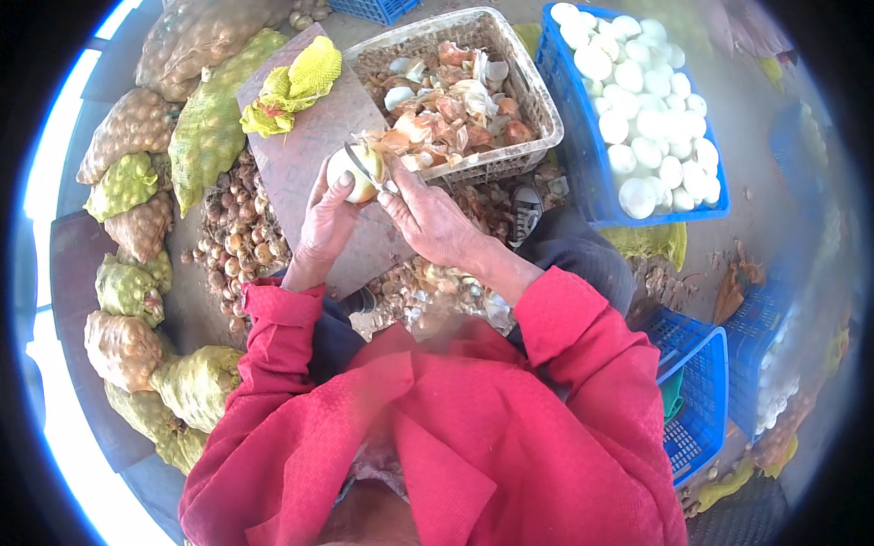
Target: The person peels onions one by one using a small knife, removing the outer skin and placing the peeled onions into a blue crate. Onion skins are discarded into a separate container.
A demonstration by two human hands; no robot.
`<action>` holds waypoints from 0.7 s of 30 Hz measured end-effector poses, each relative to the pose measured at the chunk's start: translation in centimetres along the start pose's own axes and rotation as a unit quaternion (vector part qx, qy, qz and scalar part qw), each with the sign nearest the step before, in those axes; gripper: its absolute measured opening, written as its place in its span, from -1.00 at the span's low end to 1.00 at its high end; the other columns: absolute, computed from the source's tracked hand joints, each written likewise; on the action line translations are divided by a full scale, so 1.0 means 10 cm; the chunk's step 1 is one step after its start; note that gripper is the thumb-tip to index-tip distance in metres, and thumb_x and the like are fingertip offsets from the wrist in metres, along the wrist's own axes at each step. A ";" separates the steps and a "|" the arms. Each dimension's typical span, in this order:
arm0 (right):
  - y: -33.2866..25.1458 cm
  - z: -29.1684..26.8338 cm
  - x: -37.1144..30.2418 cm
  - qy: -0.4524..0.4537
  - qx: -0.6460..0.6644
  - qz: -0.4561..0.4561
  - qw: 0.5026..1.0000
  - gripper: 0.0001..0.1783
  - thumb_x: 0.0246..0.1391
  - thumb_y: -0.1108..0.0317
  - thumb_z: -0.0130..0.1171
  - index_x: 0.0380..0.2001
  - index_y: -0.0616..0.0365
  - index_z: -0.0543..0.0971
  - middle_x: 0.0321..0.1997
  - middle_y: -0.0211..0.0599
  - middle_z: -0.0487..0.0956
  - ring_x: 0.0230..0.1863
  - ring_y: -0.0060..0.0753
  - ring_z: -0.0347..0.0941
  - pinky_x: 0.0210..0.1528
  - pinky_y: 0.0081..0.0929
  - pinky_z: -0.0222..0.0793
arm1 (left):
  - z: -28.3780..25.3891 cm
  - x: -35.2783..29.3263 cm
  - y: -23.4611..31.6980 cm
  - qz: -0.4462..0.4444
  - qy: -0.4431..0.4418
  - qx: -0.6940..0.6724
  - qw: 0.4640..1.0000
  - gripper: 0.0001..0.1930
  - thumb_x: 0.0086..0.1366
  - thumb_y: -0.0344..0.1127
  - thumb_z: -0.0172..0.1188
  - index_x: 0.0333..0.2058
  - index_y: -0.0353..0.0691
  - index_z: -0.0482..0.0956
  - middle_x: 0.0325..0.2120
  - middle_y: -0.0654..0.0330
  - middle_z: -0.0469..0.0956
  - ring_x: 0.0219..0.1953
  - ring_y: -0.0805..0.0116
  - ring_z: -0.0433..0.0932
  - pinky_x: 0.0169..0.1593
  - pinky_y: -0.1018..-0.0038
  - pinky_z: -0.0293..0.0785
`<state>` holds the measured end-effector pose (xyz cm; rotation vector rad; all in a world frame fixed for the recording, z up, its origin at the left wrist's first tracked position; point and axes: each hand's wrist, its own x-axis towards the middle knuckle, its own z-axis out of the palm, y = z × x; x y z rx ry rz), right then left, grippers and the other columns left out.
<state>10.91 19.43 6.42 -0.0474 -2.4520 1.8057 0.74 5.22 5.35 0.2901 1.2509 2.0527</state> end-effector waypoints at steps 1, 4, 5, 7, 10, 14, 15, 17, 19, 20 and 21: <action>-0.01 0.02 0.00 0.004 -0.010 -0.010 1.000 -0.42 0.17 0.19 -0.24 0.14 0.34 -0.01 -0.37 0.15 0.46 -0.33 0.20 0.39 -0.27 -0.14 0.28 | 0.00 -0.03 -0.01 0.007 0.002 -0.004 1.000 -0.48 0.14 -0.27 0.13 0.05 -0.20 0.15 -0.12 0.20 0.36 -0.05 0.37 0.34 -0.01 0.37 0.28; 0.02 0.02 0.09 0.032 -0.015 0.037 0.999 -0.46 0.15 0.25 -0.20 0.11 0.35 0.07 -0.39 0.23 0.44 -0.34 0.21 0.38 -0.30 -0.14 0.28 | 0.06 -0.07 0.06 0.018 0.004 0.138 0.990 -0.47 0.12 -0.37 0.10 0.05 -0.21 0.12 -0.16 0.20 0.35 -0.07 0.41 0.32 -0.02 0.44 0.28; 0.22 0.11 0.15 0.076 -0.032 -0.055 0.995 -0.48 0.15 0.27 -0.19 0.10 0.35 0.09 -0.41 0.21 0.45 -0.37 0.19 0.39 -0.32 -0.16 0.29 | 0.10 -0.05 0.04 0.035 0.010 0.124 0.992 -0.45 0.09 -0.41 0.09 0.06 -0.23 0.10 -0.17 0.20 0.34 -0.09 0.44 0.31 -0.01 0.49 0.26; 0.34 0.17 0.23 0.111 -0.034 -0.123 0.986 -0.55 0.18 0.25 -0.21 0.07 0.30 0.17 -0.47 0.01 0.45 -0.52 -0.09 0.38 -0.43 -0.32 0.31 | 0.01 0.00 -0.02 0.059 -0.001 0.094 0.994 -0.43 0.07 -0.40 0.12 0.06 -0.23 0.10 -0.15 0.20 0.33 -0.08 0.43 0.31 0.02 0.49 0.22; 0.19 0.16 0.23 0.059 0.180 0.023 0.982 -0.71 0.20 0.19 -0.21 -0.17 0.18 0.29 -0.60 -0.35 0.37 -0.75 -0.57 0.25 -0.68 -0.64 0.19 | -0.01 0.02 0.06 0.103 -0.032 0.227 0.968 -0.39 0.05 -0.38 0.14 0.07 -0.23 0.08 -0.13 0.18 0.32 -0.07 0.37 0.31 0.03 0.45 0.22; -0.08 0.03 0.16 0.036 0.467 0.156 0.870 -0.76 0.20 0.19 -0.20 -0.29 0.15 0.31 -0.69 -0.47 0.31 -0.79 -0.65 0.20 -0.76 -0.71 0.12 | 0.02 -0.01 0.07 0.058 -0.065 0.096 0.992 -0.38 0.07 -0.37 0.12 0.09 -0.23 0.05 -0.11 0.16 0.33 -0.05 0.35 0.32 0.05 0.44 0.22; -0.08 0.03 0.16 0.039 0.466 0.158 0.870 -0.76 0.21 0.20 -0.23 -0.29 0.16 0.31 -0.70 -0.49 0.30 -0.78 -0.66 0.21 -0.76 -0.71 0.13 | 0.02 -0.02 0.07 0.036 -0.073 0.084 0.993 -0.38 0.08 -0.37 0.11 0.10 -0.23 0.04 -0.11 0.16 0.33 -0.05 0.35 0.32 0.04 0.42 0.23; 0.06 0.07 0.20 0.044 0.312 0.096 0.944 -0.75 0.21 0.21 -0.21 -0.26 0.18 0.31 -0.69 -0.49 0.30 -0.76 -0.67 0.21 -0.74 -0.72 0.16 | 0.05 -0.04 0.12 -0.017 -0.070 0.078 0.994 -0.42 0.12 -0.33 0.09 0.09 -0.23 0.07 -0.12 0.17 0.35 -0.10 0.35 0.37 -0.04 0.37 0.33; 0.30 0.13 0.23 0.113 0.075 -0.037 0.990 -0.61 0.18 0.17 -0.21 -0.11 0.26 0.35 -0.60 -0.29 0.38 -0.57 -0.47 0.34 -0.51 -0.48 0.24 | 0.05 0.00 0.08 -0.054 -0.018 0.104 0.993 -0.44 0.13 -0.31 0.10 0.07 -0.23 0.10 -0.14 0.18 0.37 -0.13 0.36 0.39 -0.09 0.37 0.37; 0.26 0.14 0.21 0.098 0.063 -0.023 0.993 -0.60 0.18 0.17 -0.20 -0.10 0.27 0.35 -0.59 -0.27 0.39 -0.54 -0.43 0.35 -0.47 -0.45 0.24 | 0.02 -0.01 0.06 -0.074 0.012 0.116 0.990 -0.46 0.13 -0.30 0.10 0.07 -0.24 0.11 -0.16 0.18 0.38 -0.15 0.37 0.41 -0.12 0.37 0.39; 0.20 0.13 0.18 0.083 0.051 -0.009 0.995 -0.59 0.18 0.17 -0.20 -0.09 0.28 0.35 -0.59 -0.24 0.40 -0.51 -0.39 0.36 -0.43 -0.43 0.24 | 0.04 -0.02 0.09 -0.080 0.024 0.122 0.989 -0.49 0.15 -0.26 0.11 0.03 -0.27 0.16 -0.18 0.18 0.39 -0.16 0.37 0.42 -0.14 0.40 0.40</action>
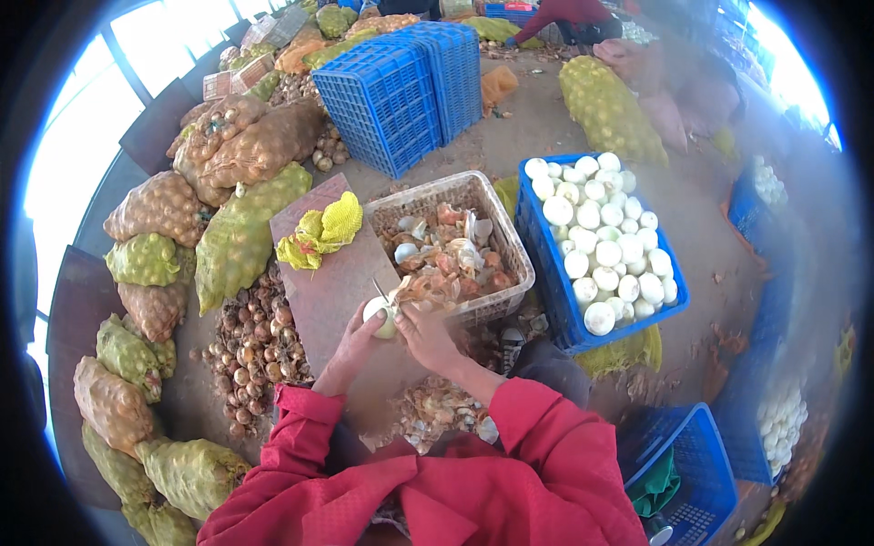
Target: The person peels onions one by one using a small knife, removing the outer skin and placing the peeled onions into a blue crate. Onion skins are discarded into a separate container.
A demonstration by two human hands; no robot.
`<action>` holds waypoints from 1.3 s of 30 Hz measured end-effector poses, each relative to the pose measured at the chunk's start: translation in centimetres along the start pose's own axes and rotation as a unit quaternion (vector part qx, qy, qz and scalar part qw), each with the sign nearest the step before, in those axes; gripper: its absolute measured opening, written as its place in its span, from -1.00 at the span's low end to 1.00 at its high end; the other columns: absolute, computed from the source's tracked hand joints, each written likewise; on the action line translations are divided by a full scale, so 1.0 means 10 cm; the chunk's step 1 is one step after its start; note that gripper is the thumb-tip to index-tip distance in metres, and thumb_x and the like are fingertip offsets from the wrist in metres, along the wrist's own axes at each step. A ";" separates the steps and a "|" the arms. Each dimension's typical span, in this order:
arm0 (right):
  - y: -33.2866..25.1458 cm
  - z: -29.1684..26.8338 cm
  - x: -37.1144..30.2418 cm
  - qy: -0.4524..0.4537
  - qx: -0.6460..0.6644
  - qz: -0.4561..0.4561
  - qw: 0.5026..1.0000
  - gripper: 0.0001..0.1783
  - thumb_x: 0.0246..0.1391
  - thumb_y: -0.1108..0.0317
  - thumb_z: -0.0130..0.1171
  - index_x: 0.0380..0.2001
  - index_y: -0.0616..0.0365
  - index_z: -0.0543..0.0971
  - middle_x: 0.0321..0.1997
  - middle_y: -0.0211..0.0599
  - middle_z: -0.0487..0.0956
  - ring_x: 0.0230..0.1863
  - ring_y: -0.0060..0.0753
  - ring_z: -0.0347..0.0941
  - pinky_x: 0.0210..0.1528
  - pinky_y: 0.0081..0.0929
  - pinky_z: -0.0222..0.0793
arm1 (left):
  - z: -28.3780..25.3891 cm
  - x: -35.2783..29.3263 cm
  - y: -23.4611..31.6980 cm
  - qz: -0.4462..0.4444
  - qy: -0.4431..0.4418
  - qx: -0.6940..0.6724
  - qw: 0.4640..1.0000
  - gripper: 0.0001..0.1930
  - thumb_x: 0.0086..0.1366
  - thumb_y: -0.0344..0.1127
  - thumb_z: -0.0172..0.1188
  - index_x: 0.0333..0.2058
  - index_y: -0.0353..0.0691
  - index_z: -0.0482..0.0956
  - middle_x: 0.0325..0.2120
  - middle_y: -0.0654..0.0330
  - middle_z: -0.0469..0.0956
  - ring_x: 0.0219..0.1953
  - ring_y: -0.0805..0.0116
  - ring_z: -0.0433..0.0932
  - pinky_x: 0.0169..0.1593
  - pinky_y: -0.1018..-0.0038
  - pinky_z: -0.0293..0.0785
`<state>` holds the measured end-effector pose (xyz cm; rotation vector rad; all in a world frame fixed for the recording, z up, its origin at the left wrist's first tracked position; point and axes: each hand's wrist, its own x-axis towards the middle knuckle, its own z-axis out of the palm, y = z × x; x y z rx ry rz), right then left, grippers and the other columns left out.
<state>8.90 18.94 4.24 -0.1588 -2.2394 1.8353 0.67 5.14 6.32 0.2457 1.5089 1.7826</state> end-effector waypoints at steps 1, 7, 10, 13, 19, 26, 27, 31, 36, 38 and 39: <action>-0.04 0.00 0.00 -0.015 -0.013 0.013 1.000 -0.58 0.17 0.17 -0.20 -0.07 0.29 0.35 -0.58 -0.22 0.40 -0.48 -0.35 0.37 -0.39 -0.40 0.24 | -0.02 0.04 -0.01 0.013 -0.007 -0.021 1.000 -0.45 0.14 -0.26 0.11 0.05 -0.28 0.12 -0.17 0.17 0.39 -0.16 0.37 0.42 -0.13 0.40 0.40; 0.23 -0.14 0.19 0.114 0.154 0.173 0.966 -0.70 0.08 0.35 -0.18 -0.23 0.35 0.40 -0.43 -0.11 0.46 -0.43 -0.27 0.43 -0.45 -0.38 0.37 | -0.04 0.06 -0.08 0.084 -0.017 -0.150 0.985 -0.28 0.15 -0.40 0.06 0.17 -0.33 -0.19 -0.11 0.11 0.35 -0.10 0.32 0.40 -0.04 0.38 0.36; 0.18 -0.14 0.15 0.029 0.336 0.334 0.880 -0.73 0.13 0.22 -0.15 -0.31 0.21 0.40 -0.51 -0.24 0.44 -0.59 -0.42 0.42 -0.63 -0.45 0.40 | -0.11 0.13 -0.06 0.066 -0.027 -0.183 0.980 -0.47 0.15 -0.51 -0.01 0.09 -0.32 0.03 -0.13 0.07 0.37 -0.09 0.24 0.40 0.00 0.29 0.36; 0.12 -0.09 0.10 0.062 -0.010 0.050 0.997 -0.57 0.16 0.11 -0.20 -0.21 0.35 0.32 -0.61 -0.16 0.41 -0.62 -0.34 0.42 -0.59 -0.41 0.35 | -0.16 0.11 -0.15 0.073 -0.028 -0.158 0.984 -0.60 0.18 -0.34 -0.01 -0.01 -0.33 0.21 -0.09 0.04 0.36 -0.04 0.15 0.38 0.04 0.14 0.31; -0.21 0.11 -0.01 0.006 -0.100 0.034 0.994 -0.46 0.14 0.15 -0.19 0.06 0.35 0.12 -0.45 0.18 0.44 -0.38 0.13 0.42 -0.29 -0.13 0.32 | -0.10 0.17 -0.19 0.059 -0.013 -0.238 0.969 -0.59 0.17 -0.33 0.05 -0.03 -0.28 0.21 -0.12 0.13 0.37 -0.06 0.27 0.37 0.03 0.26 0.29; -0.12 0.22 0.00 0.035 -0.171 0.007 0.985 -0.48 0.12 0.21 -0.17 0.08 0.30 0.12 -0.39 0.23 0.46 -0.36 0.25 0.39 -0.30 -0.03 0.29 | -0.07 0.17 -0.27 0.109 0.040 -0.177 0.977 -0.60 0.16 -0.31 0.10 -0.05 -0.23 0.23 -0.12 0.18 0.37 -0.07 0.33 0.37 0.01 0.32 0.29; -0.12 0.23 0.00 0.037 -0.166 0.013 0.985 -0.50 0.12 0.21 -0.18 0.07 0.28 0.15 -0.39 0.22 0.47 -0.36 0.25 0.39 -0.31 -0.04 0.30 | -0.06 0.17 -0.28 0.114 0.045 -0.170 0.978 -0.60 0.15 -0.31 0.11 -0.05 -0.23 0.22 -0.12 0.17 0.37 -0.08 0.32 0.37 0.01 0.32 0.29; -0.12 0.23 0.05 0.057 -0.185 0.037 0.980 -0.59 0.13 0.21 -0.17 -0.01 0.22 0.30 -0.41 0.17 0.47 -0.36 0.22 0.40 -0.35 -0.09 0.31 | -0.08 0.19 -0.31 0.118 0.068 -0.153 0.979 -0.53 0.11 -0.36 0.16 -0.05 -0.23 0.14 -0.14 0.15 0.36 -0.07 0.31 0.36 0.01 0.32 0.27; 0.02 0.16 0.12 0.044 -0.087 0.092 0.991 -0.57 0.16 0.14 -0.20 -0.04 0.23 0.34 -0.44 0.04 0.51 -0.44 0.03 0.47 -0.39 -0.18 0.38 | -0.07 0.15 -0.23 0.108 0.033 -0.198 0.974 -0.54 0.12 -0.34 0.14 -0.04 -0.25 0.16 -0.13 0.12 0.35 -0.07 0.28 0.36 -0.01 0.27 0.30; -0.10 0.03 0.16 0.011 -0.005 0.247 0.969 -0.53 0.17 0.10 -0.20 -0.03 0.25 0.34 -0.51 -0.12 0.51 -0.59 -0.29 0.44 -0.51 -0.36 0.41 | -0.04 0.10 -0.16 0.108 0.013 -0.224 0.969 -0.55 0.14 -0.30 0.10 -0.03 -0.25 0.18 -0.11 0.11 0.35 -0.07 0.25 0.37 0.00 0.23 0.29; -0.03 -0.04 0.16 0.041 0.049 0.242 0.968 -0.48 0.18 0.04 -0.23 -0.02 0.26 0.34 -0.62 -0.26 0.43 -0.71 -0.48 0.31 -0.67 -0.55 0.32 | -0.03 0.07 -0.11 0.110 -0.001 -0.240 0.965 -0.56 0.16 -0.27 0.08 -0.02 -0.26 0.19 -0.09 0.10 0.34 -0.07 0.24 0.36 0.00 0.21 0.29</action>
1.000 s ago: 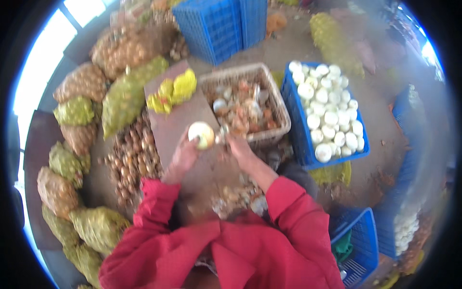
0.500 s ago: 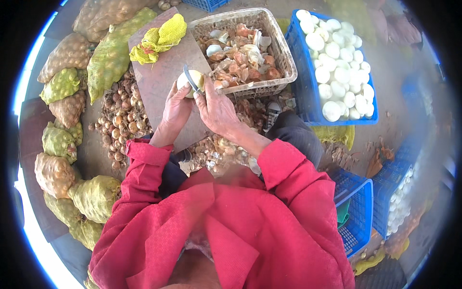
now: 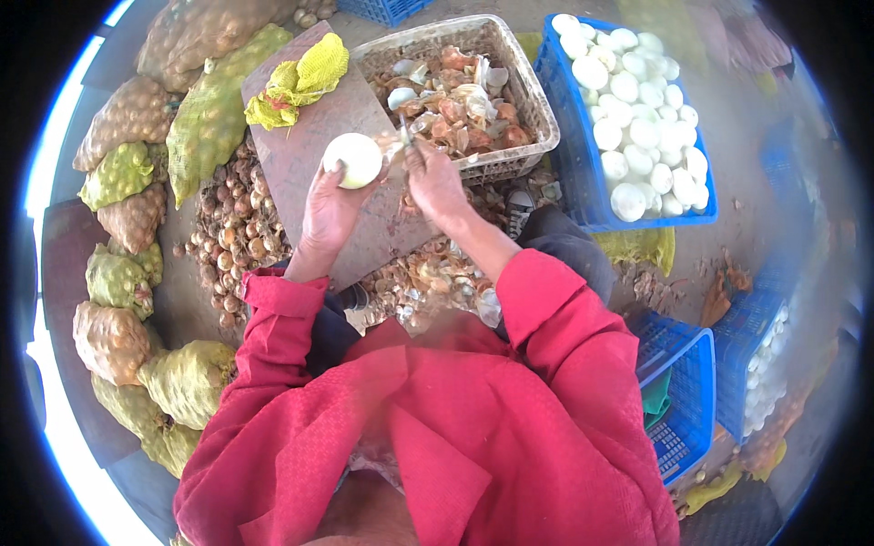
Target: The person peels onions one by one using a small knife, removing the outer skin and placing the peeled onions into a blue crate. Onion skins are discarded into a separate container.
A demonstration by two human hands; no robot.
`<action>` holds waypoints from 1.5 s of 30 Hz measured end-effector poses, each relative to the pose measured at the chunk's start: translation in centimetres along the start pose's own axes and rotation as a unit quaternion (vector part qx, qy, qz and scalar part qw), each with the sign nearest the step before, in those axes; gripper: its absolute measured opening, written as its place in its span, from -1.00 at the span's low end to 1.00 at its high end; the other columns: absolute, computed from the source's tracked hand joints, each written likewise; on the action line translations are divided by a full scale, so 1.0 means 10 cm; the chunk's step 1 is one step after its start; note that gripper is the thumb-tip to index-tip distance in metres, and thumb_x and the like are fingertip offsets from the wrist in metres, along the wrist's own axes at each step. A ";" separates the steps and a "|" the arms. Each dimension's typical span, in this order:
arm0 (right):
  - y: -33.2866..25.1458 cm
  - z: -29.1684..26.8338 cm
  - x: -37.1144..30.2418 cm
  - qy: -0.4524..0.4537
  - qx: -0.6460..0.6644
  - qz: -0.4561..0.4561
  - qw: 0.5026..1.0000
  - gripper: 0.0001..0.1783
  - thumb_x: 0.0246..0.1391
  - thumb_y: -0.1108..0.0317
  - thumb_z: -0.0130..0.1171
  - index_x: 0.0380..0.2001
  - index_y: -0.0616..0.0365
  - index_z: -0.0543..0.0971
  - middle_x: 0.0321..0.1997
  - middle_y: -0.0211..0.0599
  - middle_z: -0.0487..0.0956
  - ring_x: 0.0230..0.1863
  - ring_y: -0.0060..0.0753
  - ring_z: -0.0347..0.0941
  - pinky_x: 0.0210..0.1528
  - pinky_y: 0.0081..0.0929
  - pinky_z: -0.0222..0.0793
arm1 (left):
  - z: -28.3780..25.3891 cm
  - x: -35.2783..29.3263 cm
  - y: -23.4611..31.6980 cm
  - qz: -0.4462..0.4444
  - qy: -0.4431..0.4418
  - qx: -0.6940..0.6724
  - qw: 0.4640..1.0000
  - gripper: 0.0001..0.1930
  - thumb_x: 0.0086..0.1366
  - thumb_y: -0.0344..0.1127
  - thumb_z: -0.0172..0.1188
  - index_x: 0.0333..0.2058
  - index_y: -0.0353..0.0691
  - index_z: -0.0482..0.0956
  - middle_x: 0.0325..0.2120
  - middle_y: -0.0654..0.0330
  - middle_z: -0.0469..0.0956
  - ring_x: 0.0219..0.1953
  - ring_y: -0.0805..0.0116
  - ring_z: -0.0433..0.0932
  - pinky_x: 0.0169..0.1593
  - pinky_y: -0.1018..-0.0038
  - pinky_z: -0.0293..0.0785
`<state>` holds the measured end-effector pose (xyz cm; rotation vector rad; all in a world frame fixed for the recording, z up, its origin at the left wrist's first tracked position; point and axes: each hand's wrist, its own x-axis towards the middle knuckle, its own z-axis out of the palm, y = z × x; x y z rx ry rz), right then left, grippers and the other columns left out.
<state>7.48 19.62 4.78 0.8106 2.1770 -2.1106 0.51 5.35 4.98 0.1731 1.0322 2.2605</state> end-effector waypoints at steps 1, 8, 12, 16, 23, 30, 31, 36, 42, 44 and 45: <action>0.15 0.00 0.09 0.026 -0.016 -0.066 0.997 -0.45 0.17 0.00 -0.26 0.00 0.25 0.32 -0.66 -0.32 0.38 -0.74 -0.55 0.26 -0.70 -0.59 0.30 | 0.02 -0.01 0.02 -0.001 -0.012 -0.018 1.000 -0.57 0.18 -0.24 0.05 -0.02 -0.26 0.20 -0.08 0.10 0.34 -0.06 0.23 0.36 0.01 0.19 0.28; -0.06 0.05 -0.12 0.001 -0.030 -0.119 0.993 -0.42 0.18 0.01 -0.27 0.11 0.23 0.14 -0.66 -0.20 0.40 -0.67 -0.48 0.39 -0.52 -0.45 0.41 | -0.11 0.06 -0.04 -0.051 0.007 -0.054 0.997 -0.57 0.24 -0.10 -0.11 0.00 -0.23 0.24 -0.07 0.14 0.36 -0.01 0.24 0.31 0.03 0.18 0.22; 0.09 0.31 -0.10 0.102 -0.170 -0.348 0.916 -0.36 0.15 -0.02 -0.20 0.10 0.29 0.08 -0.65 -0.30 0.40 -0.66 -0.56 0.39 -0.68 -0.61 0.30 | -0.11 0.09 -0.10 -0.049 0.018 -0.036 0.998 -0.58 0.25 -0.09 -0.12 -0.01 -0.21 0.26 -0.08 0.17 0.38 -0.01 0.27 0.32 0.04 0.28 0.21; -0.01 0.14 -0.07 0.026 -0.030 -0.100 0.994 -0.47 0.13 0.09 -0.13 0.01 0.30 0.19 -0.59 -0.22 0.45 -0.57 -0.37 0.44 -0.50 -0.32 0.38 | -0.19 0.09 -0.09 -0.034 -0.023 -0.017 0.999 -0.56 0.26 -0.07 -0.14 0.00 -0.23 0.25 -0.06 0.16 0.37 -0.03 0.22 0.35 -0.02 0.31 0.27; -0.21 -0.05 -0.14 -0.007 0.154 -0.165 0.974 -0.64 0.07 0.12 0.01 -0.30 0.27 0.44 -0.65 -0.46 0.41 -0.73 -0.73 0.26 -0.76 -0.71 0.20 | -0.17 0.03 0.03 -0.145 -0.106 -0.122 0.976 -0.53 0.25 0.00 -0.20 0.00 -0.20 0.26 -0.14 0.08 0.43 -0.19 0.09 0.45 -0.29 0.36 0.40; -0.14 -0.28 0.08 0.095 -0.041 -0.146 0.984 -0.50 -0.07 0.22 0.10 -0.13 0.38 0.35 -0.42 0.00 0.53 -0.40 -0.19 0.50 -0.31 -0.36 0.38 | -0.09 0.03 0.04 -0.200 -0.137 -0.166 0.956 -0.47 0.22 0.08 -0.27 -0.08 -0.26 0.32 -0.30 0.00 0.48 -0.38 0.17 0.48 -0.49 0.42 0.41; -0.15 -0.34 0.05 0.104 -0.194 -0.133 0.966 -0.29 -0.12 0.15 0.14 0.01 0.40 0.18 -0.30 0.14 0.49 -0.21 0.00 0.46 -0.15 -0.31 0.32 | -0.13 0.03 0.05 -0.200 -0.212 -0.177 0.940 -0.46 0.22 0.09 -0.27 -0.09 -0.26 0.33 -0.31 0.00 0.48 -0.39 0.17 0.47 -0.50 0.42 0.41; -0.10 -0.42 -0.06 0.105 -0.308 -0.219 0.920 -0.28 -0.16 0.18 0.17 0.02 0.37 0.17 -0.33 0.09 0.49 -0.26 0.04 0.44 -0.17 -0.28 0.32 | -0.12 0.00 0.02 -0.217 -0.160 -0.217 0.938 -0.43 0.22 0.12 -0.31 -0.03 -0.24 0.29 -0.24 -0.01 0.45 -0.31 0.13 0.46 -0.42 0.40 0.45; -0.15 -0.46 -0.13 0.077 -0.236 -0.243 0.938 -0.40 -0.18 0.12 0.18 -0.08 0.22 0.31 -0.15 0.04 0.41 -0.13 0.04 0.34 -0.05 -0.21 0.27 | 0.02 -0.01 -0.07 -0.161 0.003 0.022 0.987 -0.50 0.29 0.03 -0.29 0.03 -0.22 0.22 -0.11 0.06 0.38 -0.19 0.21 0.41 -0.32 0.43 0.43; 0.06 -0.33 -0.09 0.094 -0.253 -0.330 0.905 -0.36 -0.22 0.06 0.21 -0.11 0.23 0.31 -0.08 0.09 0.35 -0.04 0.03 0.30 -0.04 -0.17 0.27 | 0.08 0.01 -0.16 -0.145 0.013 0.113 0.983 -0.55 0.32 -0.06 -0.26 0.06 -0.21 0.19 -0.08 0.14 0.37 -0.14 0.31 0.41 -0.26 0.45 0.41; -0.04 -0.29 -0.15 0.051 -0.260 -0.325 0.908 -0.33 -0.26 0.04 0.23 -0.12 0.23 0.31 -0.10 0.10 0.35 -0.08 0.04 0.33 -0.08 -0.17 0.29 | -0.02 -0.01 -0.16 -0.161 -0.019 0.175 0.971 -0.55 0.32 -0.06 -0.25 0.06 -0.21 0.18 -0.09 0.17 0.37 -0.15 0.35 0.42 -0.25 0.46 0.41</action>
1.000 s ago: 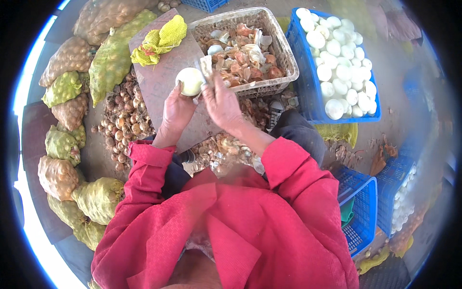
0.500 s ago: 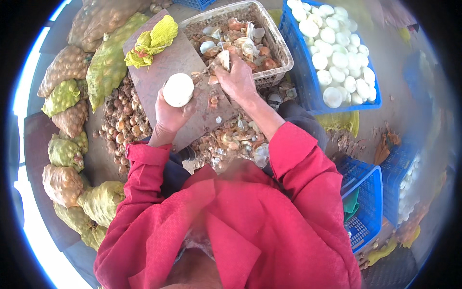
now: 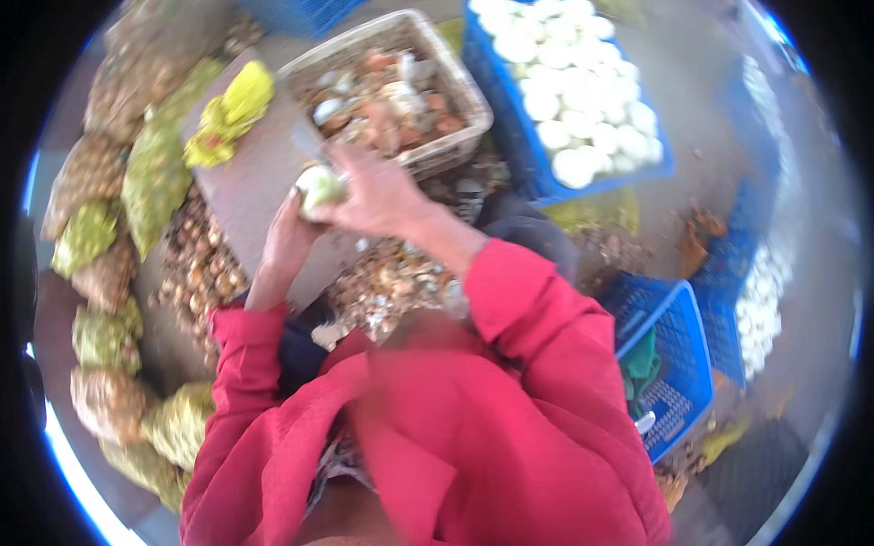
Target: The person peels onions one by one using a small knife, removing the outer skin and placing the peeled onions into a blue crate. Onion skins are discarded into a separate container.
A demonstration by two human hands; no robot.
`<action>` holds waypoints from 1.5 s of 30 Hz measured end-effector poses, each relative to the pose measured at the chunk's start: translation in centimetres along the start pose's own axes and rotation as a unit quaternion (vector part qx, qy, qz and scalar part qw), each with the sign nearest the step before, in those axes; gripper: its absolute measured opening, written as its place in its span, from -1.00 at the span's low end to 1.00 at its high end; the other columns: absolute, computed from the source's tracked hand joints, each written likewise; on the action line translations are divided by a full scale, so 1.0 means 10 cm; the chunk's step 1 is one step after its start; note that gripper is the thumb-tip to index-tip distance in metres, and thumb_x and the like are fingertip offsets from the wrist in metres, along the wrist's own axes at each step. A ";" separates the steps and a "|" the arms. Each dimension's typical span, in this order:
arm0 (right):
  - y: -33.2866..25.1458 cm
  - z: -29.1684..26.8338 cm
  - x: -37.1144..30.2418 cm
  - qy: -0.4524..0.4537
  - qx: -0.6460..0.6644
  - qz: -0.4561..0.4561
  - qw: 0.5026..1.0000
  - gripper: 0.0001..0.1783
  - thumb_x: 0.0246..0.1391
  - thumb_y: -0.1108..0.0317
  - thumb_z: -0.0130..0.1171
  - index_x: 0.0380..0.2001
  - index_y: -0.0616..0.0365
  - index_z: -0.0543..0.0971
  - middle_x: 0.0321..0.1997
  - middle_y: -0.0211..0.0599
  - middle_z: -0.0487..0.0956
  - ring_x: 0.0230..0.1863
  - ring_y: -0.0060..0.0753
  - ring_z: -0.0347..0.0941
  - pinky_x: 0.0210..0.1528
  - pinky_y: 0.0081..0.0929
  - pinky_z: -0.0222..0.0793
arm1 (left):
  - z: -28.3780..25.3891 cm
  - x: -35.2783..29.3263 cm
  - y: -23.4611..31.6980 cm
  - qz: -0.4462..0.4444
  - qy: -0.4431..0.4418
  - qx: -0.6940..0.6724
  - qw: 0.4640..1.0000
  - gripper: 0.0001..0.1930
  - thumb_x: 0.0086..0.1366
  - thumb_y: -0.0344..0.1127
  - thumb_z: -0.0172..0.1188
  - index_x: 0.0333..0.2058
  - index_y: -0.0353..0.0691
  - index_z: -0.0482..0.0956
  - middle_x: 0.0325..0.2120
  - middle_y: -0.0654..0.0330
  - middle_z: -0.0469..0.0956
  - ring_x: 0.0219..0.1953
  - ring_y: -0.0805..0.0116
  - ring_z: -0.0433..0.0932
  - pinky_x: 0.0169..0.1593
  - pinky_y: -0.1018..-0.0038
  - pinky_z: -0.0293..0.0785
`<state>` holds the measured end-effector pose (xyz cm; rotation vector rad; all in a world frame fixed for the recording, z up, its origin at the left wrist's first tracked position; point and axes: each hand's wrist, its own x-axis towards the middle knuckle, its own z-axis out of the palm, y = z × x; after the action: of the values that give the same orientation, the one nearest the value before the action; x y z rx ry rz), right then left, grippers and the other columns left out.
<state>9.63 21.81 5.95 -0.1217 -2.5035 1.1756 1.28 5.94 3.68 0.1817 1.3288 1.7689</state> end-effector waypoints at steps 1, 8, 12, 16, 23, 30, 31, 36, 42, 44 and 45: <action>-0.09 -0.02 0.00 -0.041 0.010 -0.003 0.999 -0.30 -0.29 0.02 0.25 -0.12 0.22 0.30 -0.12 0.11 0.35 -0.11 0.05 0.36 -0.11 -0.16 0.31 | -0.09 0.01 -0.07 -0.010 -0.025 0.069 0.997 -0.55 0.31 -0.06 -0.23 0.07 -0.20 0.18 -0.10 0.19 0.38 -0.16 0.40 0.42 -0.25 0.47 0.40; 0.04 -0.07 -0.13 -0.074 0.046 0.059 0.994 -0.26 -0.36 0.04 0.30 -0.09 0.22 0.32 -0.22 0.02 0.45 -0.24 0.06 0.41 -0.20 -0.17 0.32 | 0.02 -0.07 -0.23 0.016 -0.068 0.017 0.997 -0.59 0.26 -0.08 -0.06 -0.06 -0.28 0.32 -0.30 0.20 0.47 -0.39 0.47 0.43 -0.36 0.55 0.34; 0.20 -0.32 -0.11 -0.047 0.354 0.227 0.906 -0.31 -0.29 0.17 0.35 -0.09 0.29 0.33 -0.43 -0.13 0.51 -0.56 -0.47 0.40 -0.55 -0.54 0.33 | 0.01 -0.01 -0.20 0.019 -0.087 -0.015 0.996 -0.74 0.20 -0.26 0.07 -0.17 -0.24 0.40 -0.46 0.22 0.51 -0.52 0.52 0.43 -0.43 0.63 0.31; 0.44 -0.87 0.00 0.054 0.489 0.362 0.791 -0.36 -0.18 0.22 0.30 -0.07 0.31 0.28 -0.55 -0.36 0.47 -0.76 -0.70 0.23 -0.81 -0.76 0.15 | -0.03 -0.02 -0.18 -0.017 -0.072 0.071 0.995 -0.86 0.20 -0.33 0.05 -0.30 -0.23 0.47 -0.48 0.25 0.51 -0.52 0.54 0.43 -0.43 0.63 0.32; 1.53 -2.05 0.20 0.224 0.281 0.376 0.854 -0.41 -0.26 0.06 0.32 -0.24 0.28 0.42 -0.57 -0.41 0.37 -0.70 -0.68 0.20 -0.73 -0.71 0.14 | 0.10 -0.05 -0.18 -0.047 -0.062 0.124 0.989 -0.81 0.17 -0.34 0.07 -0.26 -0.28 0.43 -0.44 0.21 0.49 -0.45 0.49 0.43 -0.35 0.60 0.34; 2.27 -2.30 0.36 0.238 -0.010 0.402 0.884 -0.07 -0.32 -0.05 0.31 0.02 0.40 0.25 -0.53 -0.28 0.41 -0.54 -0.56 0.37 -0.58 -0.62 0.29 | 0.10 0.03 -0.18 -0.080 -0.044 0.107 0.990 -0.67 0.11 -0.26 0.16 -0.19 -0.28 0.38 -0.34 0.18 0.49 -0.38 0.49 0.43 -0.29 0.59 0.32; 2.34 -2.24 0.41 0.218 -0.066 0.383 0.895 -0.04 -0.32 -0.07 0.31 0.05 0.40 0.22 -0.45 -0.21 0.43 -0.44 -0.47 0.40 -0.48 -0.55 0.32 | 0.09 0.04 -0.18 -0.082 -0.039 0.106 0.990 -0.66 0.10 -0.25 0.17 -0.18 -0.28 0.38 -0.34 0.18 0.49 -0.38 0.49 0.43 -0.29 0.59 0.32; 2.51 -2.02 0.53 0.047 -0.286 0.293 0.911 -0.10 -0.28 -0.14 0.26 0.09 0.14 0.25 -0.05 0.03 0.40 -0.05 -0.05 0.36 -0.09 -0.23 0.31 | 0.09 0.06 -0.18 -0.087 -0.032 0.127 0.987 -0.63 0.09 -0.22 0.19 -0.17 -0.28 0.38 -0.32 0.19 0.49 -0.37 0.50 0.43 -0.27 0.59 0.32; 2.38 -1.90 0.66 -0.104 -0.331 0.290 0.892 -0.47 -0.16 0.02 0.19 -0.14 0.09 0.47 -0.25 -0.10 0.50 -0.21 -0.09 0.45 -0.22 -0.29 0.37 | 0.14 0.00 -0.14 -0.099 -0.028 0.151 0.983 -0.62 0.10 -0.25 0.18 -0.14 -0.28 0.36 -0.28 0.18 0.48 -0.33 0.49 0.43 -0.23 0.59 0.31; 2.35 -1.83 0.70 -0.095 -0.395 0.281 0.869 -0.53 -0.17 0.03 0.20 -0.22 0.12 0.50 -0.32 -0.10 0.52 -0.24 -0.12 0.46 -0.21 -0.30 0.38 | 0.17 -0.02 -0.12 -0.102 -0.024 0.158 0.982 -0.63 0.10 -0.27 0.17 -0.14 -0.28 0.36 -0.27 0.18 0.47 -0.31 0.49 0.43 -0.22 0.59 0.31; 2.32 -1.79 0.73 -0.091 -0.428 0.274 0.857 -0.55 -0.17 0.04 0.20 -0.25 0.13 0.52 -0.36 -0.10 0.53 -0.25 -0.14 0.47 -0.21 -0.30 0.39 | 0.18 -0.04 -0.11 -0.102 -0.023 0.164 0.981 -0.64 0.11 -0.28 0.16 -0.14 -0.29 0.36 -0.27 0.18 0.47 -0.31 0.49 0.42 -0.22 0.59 0.31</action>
<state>7.59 51.46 0.97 -1.0477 -3.0760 0.1050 3.16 6.96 3.65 0.2564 1.5416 1.3605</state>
